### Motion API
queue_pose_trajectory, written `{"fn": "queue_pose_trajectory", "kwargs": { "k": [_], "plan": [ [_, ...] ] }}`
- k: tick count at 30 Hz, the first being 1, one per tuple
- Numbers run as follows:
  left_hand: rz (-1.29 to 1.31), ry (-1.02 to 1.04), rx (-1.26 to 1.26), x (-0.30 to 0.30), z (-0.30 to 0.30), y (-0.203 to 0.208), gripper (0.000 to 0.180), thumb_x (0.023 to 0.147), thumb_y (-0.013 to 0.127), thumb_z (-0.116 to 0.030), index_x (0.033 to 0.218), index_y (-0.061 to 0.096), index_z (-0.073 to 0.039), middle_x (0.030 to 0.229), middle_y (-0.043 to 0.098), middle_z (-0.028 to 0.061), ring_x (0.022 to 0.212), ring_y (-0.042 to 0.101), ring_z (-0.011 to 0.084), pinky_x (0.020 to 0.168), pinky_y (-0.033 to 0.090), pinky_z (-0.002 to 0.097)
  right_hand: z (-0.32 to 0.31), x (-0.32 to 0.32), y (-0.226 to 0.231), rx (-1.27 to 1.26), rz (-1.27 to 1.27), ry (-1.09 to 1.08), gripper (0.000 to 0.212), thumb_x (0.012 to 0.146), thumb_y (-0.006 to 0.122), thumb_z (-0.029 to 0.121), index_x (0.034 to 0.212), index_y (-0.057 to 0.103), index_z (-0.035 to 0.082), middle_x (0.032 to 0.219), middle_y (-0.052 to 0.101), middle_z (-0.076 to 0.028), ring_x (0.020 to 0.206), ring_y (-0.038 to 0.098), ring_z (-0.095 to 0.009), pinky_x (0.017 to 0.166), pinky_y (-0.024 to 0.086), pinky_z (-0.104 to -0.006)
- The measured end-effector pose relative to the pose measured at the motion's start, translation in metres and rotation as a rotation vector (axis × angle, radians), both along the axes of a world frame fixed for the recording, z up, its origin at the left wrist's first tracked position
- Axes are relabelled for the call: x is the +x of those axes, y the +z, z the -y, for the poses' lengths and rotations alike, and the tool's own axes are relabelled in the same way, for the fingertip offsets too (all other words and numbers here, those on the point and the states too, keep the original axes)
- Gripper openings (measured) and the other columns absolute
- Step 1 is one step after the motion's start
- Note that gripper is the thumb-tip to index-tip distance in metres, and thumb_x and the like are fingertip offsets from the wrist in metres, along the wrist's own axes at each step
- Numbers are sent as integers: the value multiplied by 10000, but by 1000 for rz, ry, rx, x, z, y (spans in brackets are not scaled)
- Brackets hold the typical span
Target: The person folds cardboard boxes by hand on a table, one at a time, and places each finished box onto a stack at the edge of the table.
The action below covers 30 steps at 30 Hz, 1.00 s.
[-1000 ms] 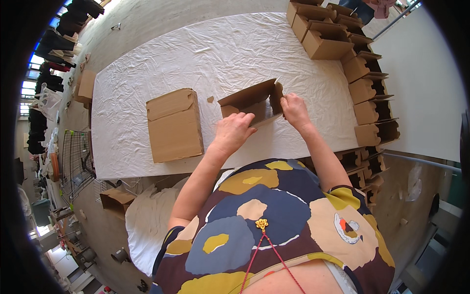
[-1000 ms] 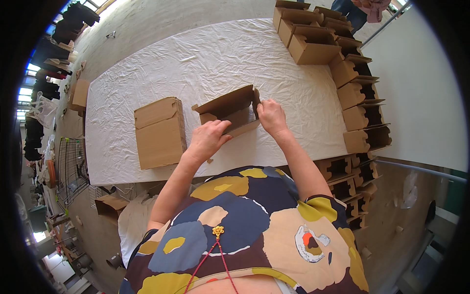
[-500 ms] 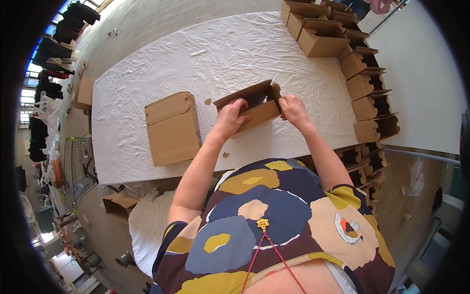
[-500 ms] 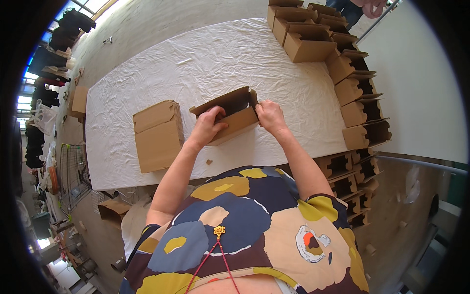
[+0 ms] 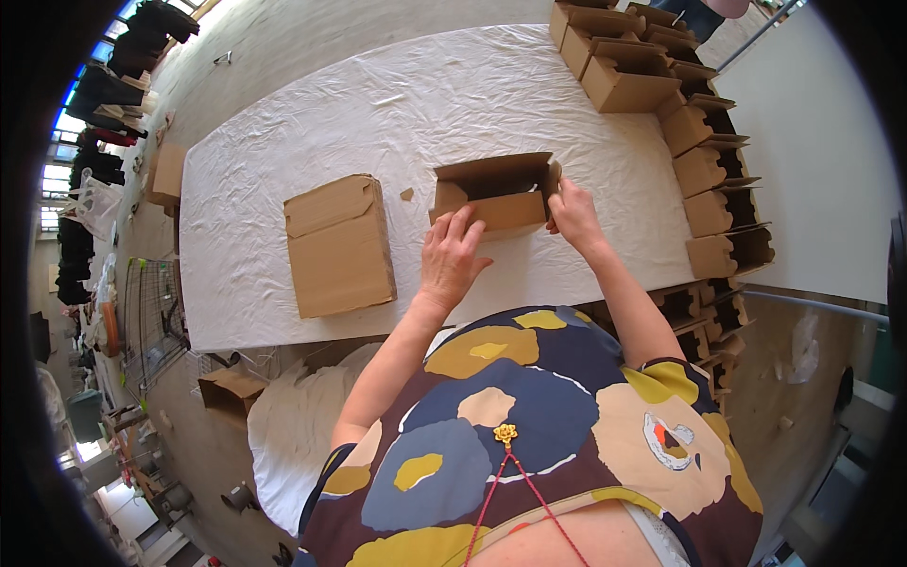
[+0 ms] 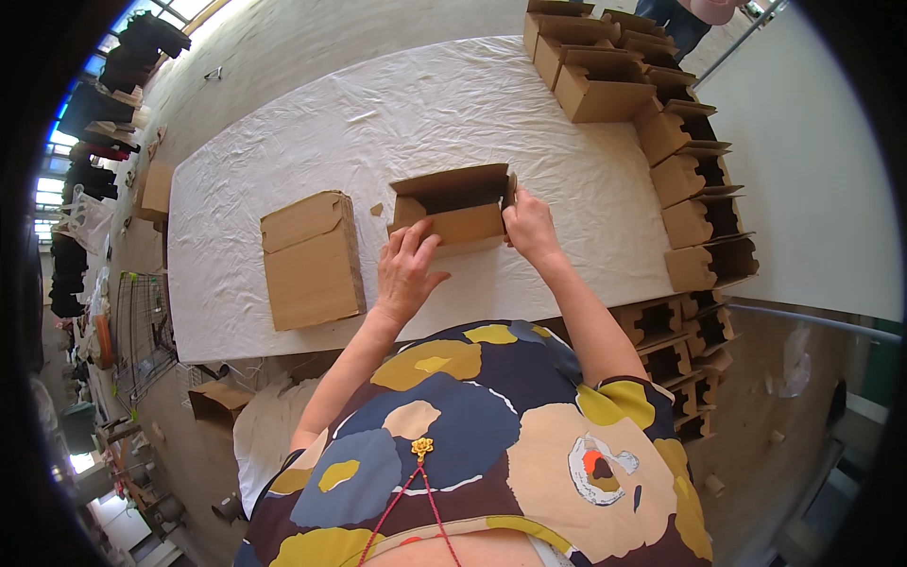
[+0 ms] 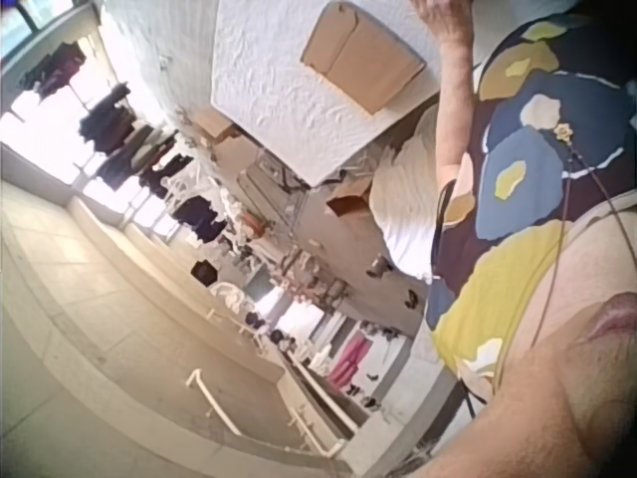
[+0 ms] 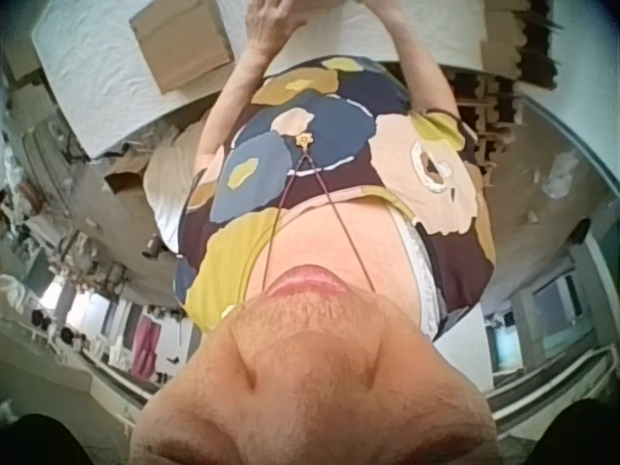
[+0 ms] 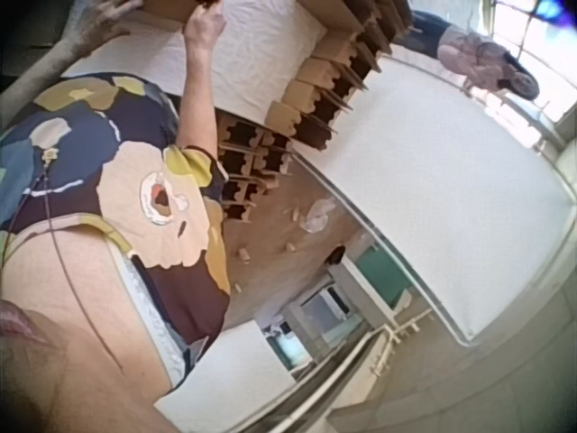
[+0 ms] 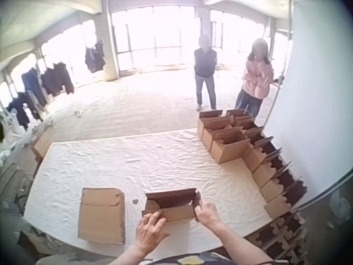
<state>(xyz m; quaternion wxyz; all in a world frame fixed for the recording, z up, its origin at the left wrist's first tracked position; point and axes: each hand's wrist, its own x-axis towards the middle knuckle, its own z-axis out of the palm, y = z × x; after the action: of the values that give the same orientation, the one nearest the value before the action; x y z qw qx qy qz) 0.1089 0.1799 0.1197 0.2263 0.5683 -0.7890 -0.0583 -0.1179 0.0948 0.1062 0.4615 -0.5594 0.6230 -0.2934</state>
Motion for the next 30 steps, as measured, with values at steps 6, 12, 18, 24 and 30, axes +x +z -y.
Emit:
{"fn": "queue_pose_trajectory", "kwargs": {
  "k": [6, 12, 18, 24, 30],
  "plan": [
    [-90, -15, -71, 18, 17, -8, 393, 739, 557, 95, 1073, 624, -100, 1219, 611, 78, 1166, 541, 300, 1002, 438, 412, -52, 26, 20, 142, 183, 58, 570, 870, 554, 44, 1398, 352, -29, 769, 664, -162, 560, 687, -209, 486, 582, -323],
    [-154, -94, 35, 31, 9, -18, 415, 675, 536, 134, 1009, 654, -84, 1162, 612, 82, 1136, 536, 326, 1000, 440, 423, -53, 6, -4, 64, -30, 85, 740, 786, 743, 600, 1244, 619, 32, 875, 689, -107, 756, 658, -198, 689, 522, -359],
    [-216, -124, 117, 30, 12, -15, 376, 674, 541, 109, 1008, 639, -32, 1202, 589, 122, 1177, 496, 347, 1018, 429, 424, -19, 6, 14, -211, -152, 165, 456, 812, 755, 399, 1064, 712, 22, 811, 621, -103, 815, 612, -250, 742, 498, -359],
    [-301, -170, 141, 5, -9, -1, 310, 830, 712, -224, 1032, 621, -8, 1218, 575, 159, 1157, 500, 357, 995, 432, 433, -10, 17, -6, -311, -94, 195, 194, 889, 636, 168, 823, 697, -4, 813, 608, -156, 798, 606, -333, 716, 481, -414],
    [-325, -111, 101, -5, -17, 3, 339, 799, 777, -251, 1003, 626, -26, 1068, 627, 119, 1044, 560, 332, 965, 454, 456, -47, 24, -6, -319, -92, 122, 200, 903, 614, 120, 768, 650, -24, 787, 586, -171, 733, 597, -354, 663, 471, -445]
  ]
}}
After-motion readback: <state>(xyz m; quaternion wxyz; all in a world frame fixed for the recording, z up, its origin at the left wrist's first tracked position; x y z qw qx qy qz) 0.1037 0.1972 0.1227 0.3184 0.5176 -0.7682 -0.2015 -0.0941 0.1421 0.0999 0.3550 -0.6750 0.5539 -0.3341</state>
